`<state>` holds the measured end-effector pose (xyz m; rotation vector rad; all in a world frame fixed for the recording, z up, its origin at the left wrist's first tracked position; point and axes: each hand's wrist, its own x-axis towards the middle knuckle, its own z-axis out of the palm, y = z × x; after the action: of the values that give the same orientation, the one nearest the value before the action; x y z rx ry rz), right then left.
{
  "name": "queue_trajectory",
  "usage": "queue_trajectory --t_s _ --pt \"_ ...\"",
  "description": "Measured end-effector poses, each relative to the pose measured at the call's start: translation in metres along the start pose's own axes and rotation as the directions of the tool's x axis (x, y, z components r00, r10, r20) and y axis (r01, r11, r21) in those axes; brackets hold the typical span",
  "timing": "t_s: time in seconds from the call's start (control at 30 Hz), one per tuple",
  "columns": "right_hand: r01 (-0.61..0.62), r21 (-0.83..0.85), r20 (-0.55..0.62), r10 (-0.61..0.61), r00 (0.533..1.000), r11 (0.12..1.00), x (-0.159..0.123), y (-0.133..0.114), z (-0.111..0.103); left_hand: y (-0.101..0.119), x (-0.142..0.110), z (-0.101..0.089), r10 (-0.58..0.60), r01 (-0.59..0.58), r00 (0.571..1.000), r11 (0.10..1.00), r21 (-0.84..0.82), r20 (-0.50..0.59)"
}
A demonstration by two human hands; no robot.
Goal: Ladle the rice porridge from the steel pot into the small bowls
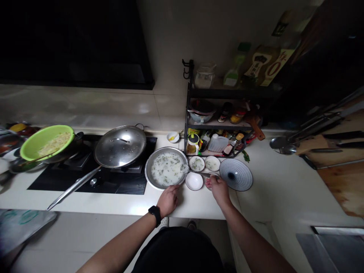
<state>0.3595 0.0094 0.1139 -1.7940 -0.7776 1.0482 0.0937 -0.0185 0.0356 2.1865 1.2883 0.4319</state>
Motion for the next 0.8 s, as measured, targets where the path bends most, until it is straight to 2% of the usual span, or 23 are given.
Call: queue_trajectory --t_s 0.37,0.63,0.8 --pt "0.016 0.097 -0.116 -0.005 0.993 0.995 0.001 0.001 -0.039 0.004 0.001 -0.005 0.003 -0.004 1.000 1.000 0.024 0.005" --pt "0.040 0.191 -0.275 0.014 0.961 0.981 0.022 0.006 -0.075 0.005 0.001 -0.005 -0.008 0.007 1.000 1.000 0.029 0.009" --pt "0.058 0.087 -0.313 -0.027 0.949 0.995 0.037 0.016 -0.088 0.004 0.001 -0.004 -0.019 0.018 1.000 1.000 0.017 0.014"
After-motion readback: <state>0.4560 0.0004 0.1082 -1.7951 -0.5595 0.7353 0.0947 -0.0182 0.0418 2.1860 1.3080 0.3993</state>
